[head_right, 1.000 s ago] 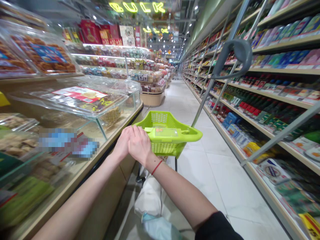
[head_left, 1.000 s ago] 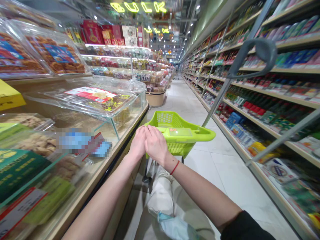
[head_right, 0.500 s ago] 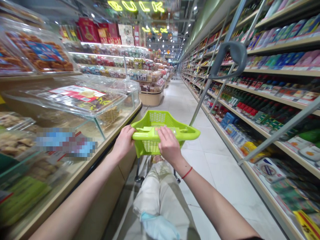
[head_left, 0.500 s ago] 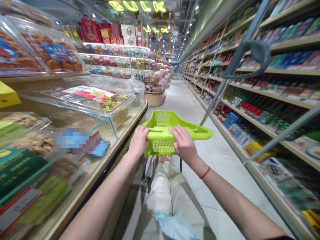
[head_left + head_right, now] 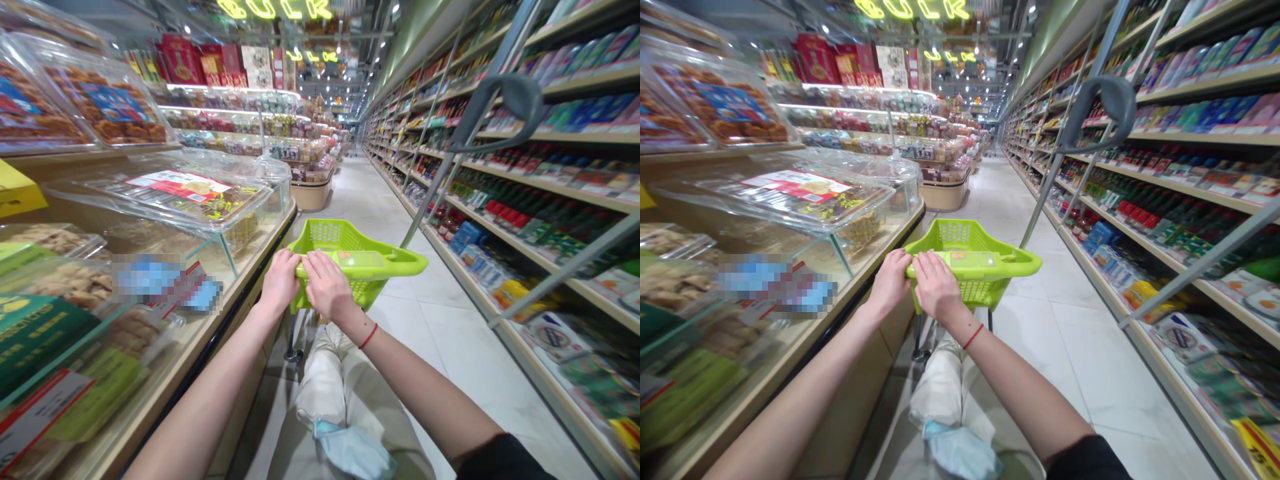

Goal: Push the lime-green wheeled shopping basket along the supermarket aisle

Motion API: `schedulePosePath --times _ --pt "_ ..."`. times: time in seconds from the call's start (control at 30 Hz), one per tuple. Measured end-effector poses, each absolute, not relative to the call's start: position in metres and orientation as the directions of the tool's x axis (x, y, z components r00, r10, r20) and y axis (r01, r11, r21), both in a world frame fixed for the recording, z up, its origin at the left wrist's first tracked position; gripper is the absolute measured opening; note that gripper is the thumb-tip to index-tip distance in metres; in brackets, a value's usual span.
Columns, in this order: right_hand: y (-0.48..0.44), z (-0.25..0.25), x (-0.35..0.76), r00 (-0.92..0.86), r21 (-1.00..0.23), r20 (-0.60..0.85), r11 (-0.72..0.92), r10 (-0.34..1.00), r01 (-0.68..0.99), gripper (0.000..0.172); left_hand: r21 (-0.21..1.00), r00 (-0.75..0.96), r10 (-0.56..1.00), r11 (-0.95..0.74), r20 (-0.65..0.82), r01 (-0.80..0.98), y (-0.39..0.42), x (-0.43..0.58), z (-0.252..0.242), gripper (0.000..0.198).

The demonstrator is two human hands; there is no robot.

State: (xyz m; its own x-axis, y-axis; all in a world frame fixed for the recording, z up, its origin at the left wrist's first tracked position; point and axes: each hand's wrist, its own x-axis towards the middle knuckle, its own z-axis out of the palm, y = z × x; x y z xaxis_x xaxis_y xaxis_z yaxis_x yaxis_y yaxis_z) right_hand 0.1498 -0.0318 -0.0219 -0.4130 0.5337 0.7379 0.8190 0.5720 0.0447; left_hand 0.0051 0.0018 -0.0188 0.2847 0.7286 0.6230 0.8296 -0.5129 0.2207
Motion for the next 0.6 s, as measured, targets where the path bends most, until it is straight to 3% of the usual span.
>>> schedulePosePath --times 0.17,0.37,0.6 --pt "-0.036 -0.023 0.194 -0.439 0.136 0.771 0.556 0.460 0.820 0.053 0.219 0.301 0.726 -0.527 0.619 0.821 0.002 0.006 -0.018 0.029" --pt "-0.038 -0.025 0.264 -0.374 0.152 0.850 0.507 0.370 0.848 0.059 0.247 0.299 0.733 -0.535 0.611 0.808 0.004 0.004 -0.017 0.031" --pt "-0.038 -0.036 0.280 -0.228 0.038 0.906 0.469 0.356 0.882 0.057 0.245 0.297 0.735 -0.531 0.610 0.811 0.005 0.003 -0.019 0.032"
